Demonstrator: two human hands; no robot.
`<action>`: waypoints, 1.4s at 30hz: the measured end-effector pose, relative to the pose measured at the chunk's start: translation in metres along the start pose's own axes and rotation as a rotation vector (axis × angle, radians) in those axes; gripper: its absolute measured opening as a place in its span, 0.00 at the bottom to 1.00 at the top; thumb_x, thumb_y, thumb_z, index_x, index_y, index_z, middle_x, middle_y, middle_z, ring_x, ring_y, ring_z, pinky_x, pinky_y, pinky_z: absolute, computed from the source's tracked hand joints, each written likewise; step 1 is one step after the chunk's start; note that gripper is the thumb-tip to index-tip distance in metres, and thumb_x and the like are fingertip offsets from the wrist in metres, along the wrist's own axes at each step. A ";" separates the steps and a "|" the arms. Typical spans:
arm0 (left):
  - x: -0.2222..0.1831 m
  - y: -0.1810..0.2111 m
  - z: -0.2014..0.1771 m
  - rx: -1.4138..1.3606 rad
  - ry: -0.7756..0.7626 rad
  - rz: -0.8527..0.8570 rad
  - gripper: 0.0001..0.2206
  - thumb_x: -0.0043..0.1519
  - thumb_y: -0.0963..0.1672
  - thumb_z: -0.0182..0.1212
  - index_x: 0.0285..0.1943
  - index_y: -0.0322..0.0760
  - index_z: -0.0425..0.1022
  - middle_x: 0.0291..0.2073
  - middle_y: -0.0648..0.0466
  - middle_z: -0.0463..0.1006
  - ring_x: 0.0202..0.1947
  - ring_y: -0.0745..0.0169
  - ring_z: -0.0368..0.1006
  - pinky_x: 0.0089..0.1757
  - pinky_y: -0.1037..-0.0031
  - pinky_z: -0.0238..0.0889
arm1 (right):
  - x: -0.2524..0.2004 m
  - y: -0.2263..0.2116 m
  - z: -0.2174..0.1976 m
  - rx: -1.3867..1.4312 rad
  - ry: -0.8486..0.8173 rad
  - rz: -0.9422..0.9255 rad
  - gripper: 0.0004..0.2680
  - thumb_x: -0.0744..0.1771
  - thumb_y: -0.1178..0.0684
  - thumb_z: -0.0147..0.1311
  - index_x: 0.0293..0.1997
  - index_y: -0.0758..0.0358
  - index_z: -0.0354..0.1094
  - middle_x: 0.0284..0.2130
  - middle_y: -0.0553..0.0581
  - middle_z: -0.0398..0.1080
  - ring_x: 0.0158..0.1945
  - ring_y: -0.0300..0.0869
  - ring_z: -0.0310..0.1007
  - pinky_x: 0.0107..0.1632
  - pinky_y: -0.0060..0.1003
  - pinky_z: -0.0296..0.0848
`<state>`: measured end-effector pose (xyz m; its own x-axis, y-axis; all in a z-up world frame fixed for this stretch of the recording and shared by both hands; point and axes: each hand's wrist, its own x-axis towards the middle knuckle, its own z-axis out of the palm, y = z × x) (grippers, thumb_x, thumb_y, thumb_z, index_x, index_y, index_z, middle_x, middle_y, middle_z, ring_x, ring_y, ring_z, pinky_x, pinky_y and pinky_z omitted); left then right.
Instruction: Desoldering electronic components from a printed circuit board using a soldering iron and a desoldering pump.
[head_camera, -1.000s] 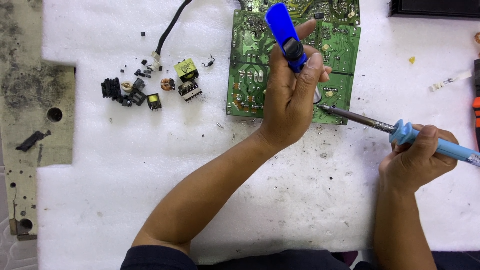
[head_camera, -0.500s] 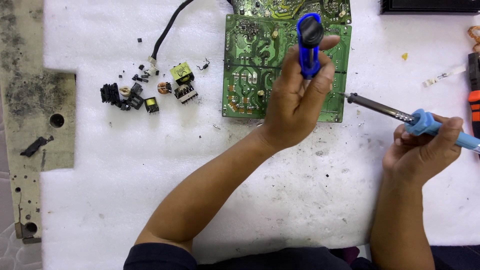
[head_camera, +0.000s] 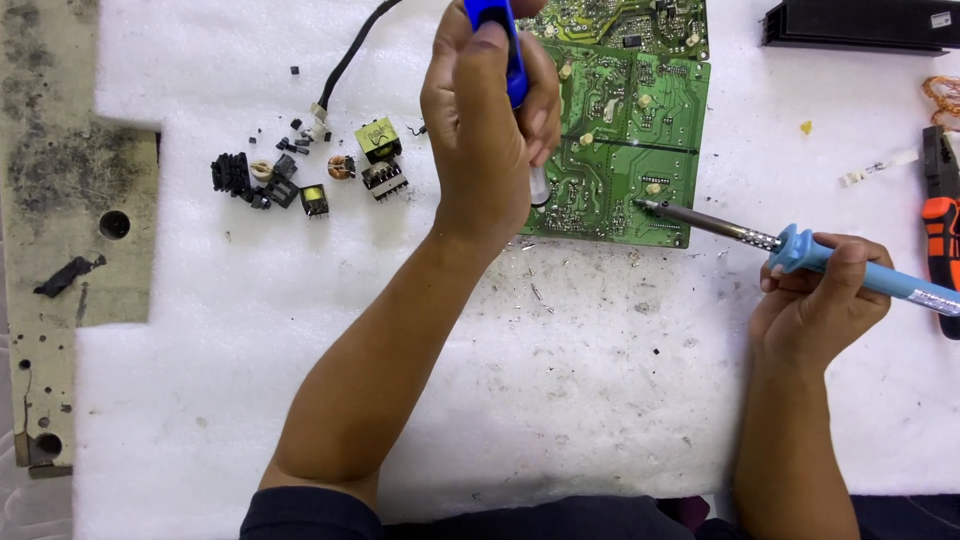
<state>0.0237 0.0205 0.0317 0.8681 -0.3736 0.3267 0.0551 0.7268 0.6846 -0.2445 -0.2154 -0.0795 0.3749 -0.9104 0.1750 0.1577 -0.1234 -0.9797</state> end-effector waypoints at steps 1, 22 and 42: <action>0.000 -0.004 -0.001 -0.008 0.019 0.025 0.07 0.78 0.47 0.47 0.55 0.46 0.70 0.26 0.58 0.63 0.20 0.69 0.54 0.22 0.75 0.49 | 0.001 0.001 -0.001 0.005 0.002 0.002 0.16 0.74 0.35 0.63 0.47 0.57 0.68 0.26 0.54 0.67 0.25 0.42 0.69 0.26 0.36 0.66; 0.014 -0.021 -0.028 -0.403 0.204 -0.131 0.18 0.77 0.50 0.44 0.55 0.34 0.77 0.26 0.52 0.64 0.20 0.62 0.55 0.25 0.65 0.50 | 0.000 0.004 -0.004 0.022 -0.052 -0.065 0.17 0.74 0.34 0.64 0.49 0.57 0.66 0.26 0.56 0.65 0.25 0.43 0.68 0.27 0.37 0.65; -0.022 0.054 0.037 -0.529 0.117 0.074 0.20 0.79 0.52 0.48 0.58 0.29 0.74 0.29 0.49 0.65 0.22 0.59 0.56 0.27 0.65 0.53 | -0.080 -0.107 0.123 0.065 -0.566 -0.205 0.16 0.73 0.70 0.57 0.69 0.64 0.63 0.56 0.76 0.77 0.56 0.54 0.84 0.59 0.46 0.91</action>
<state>-0.0108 0.0468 0.0858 0.9266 -0.2657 0.2662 0.2062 0.9508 0.2312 -0.1789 -0.0811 0.0233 0.7562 -0.5166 0.4015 0.3270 -0.2331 -0.9158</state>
